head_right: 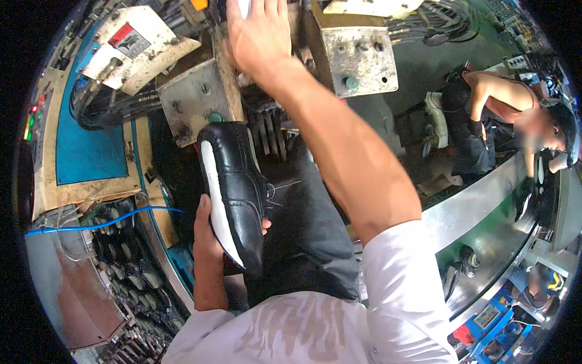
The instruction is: The person uses pliers to pull and adjust the white sole material on black shoes. They repeatedly pick up shoes from a nearby table, place them on a workbench, and use the tool to manipulate the sole edges before returning the shoes to the table.
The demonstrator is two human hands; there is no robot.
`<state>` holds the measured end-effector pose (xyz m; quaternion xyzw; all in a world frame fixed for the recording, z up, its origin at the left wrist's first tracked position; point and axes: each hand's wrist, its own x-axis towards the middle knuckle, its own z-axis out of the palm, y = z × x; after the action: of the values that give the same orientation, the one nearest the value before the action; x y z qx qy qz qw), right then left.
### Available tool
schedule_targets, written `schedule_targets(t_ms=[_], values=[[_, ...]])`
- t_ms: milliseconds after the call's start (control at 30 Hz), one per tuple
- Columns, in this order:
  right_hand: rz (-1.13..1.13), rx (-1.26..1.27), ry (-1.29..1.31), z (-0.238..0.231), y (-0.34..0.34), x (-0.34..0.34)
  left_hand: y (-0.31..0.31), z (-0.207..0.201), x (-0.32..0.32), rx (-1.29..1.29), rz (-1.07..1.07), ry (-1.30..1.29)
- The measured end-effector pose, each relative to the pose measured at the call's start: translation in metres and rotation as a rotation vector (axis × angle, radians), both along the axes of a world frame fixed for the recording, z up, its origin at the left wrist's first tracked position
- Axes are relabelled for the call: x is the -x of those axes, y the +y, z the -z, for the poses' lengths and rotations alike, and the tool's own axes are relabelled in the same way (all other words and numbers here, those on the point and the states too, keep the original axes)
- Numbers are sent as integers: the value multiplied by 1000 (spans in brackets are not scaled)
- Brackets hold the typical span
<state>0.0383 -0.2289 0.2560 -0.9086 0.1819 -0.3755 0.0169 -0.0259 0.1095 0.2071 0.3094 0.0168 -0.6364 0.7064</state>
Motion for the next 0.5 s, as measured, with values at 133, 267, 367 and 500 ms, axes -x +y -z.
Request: schedule_targets(t_ms=[133, 267, 367, 500], values=[[-12, 1, 18, -6, -17, -25, -17, 6, -1, 3, 17, 74], [-39, -6, 19, -8, -25, -33, -33, 14, -3, 47, 57, 31], [-71, -14, 11, -8, -25, -42, -39, 16, -4, 28, 60, 81], [-110, -24, 6, -11, -30, -48, -45, 10, 0, -54, 60, 16]])
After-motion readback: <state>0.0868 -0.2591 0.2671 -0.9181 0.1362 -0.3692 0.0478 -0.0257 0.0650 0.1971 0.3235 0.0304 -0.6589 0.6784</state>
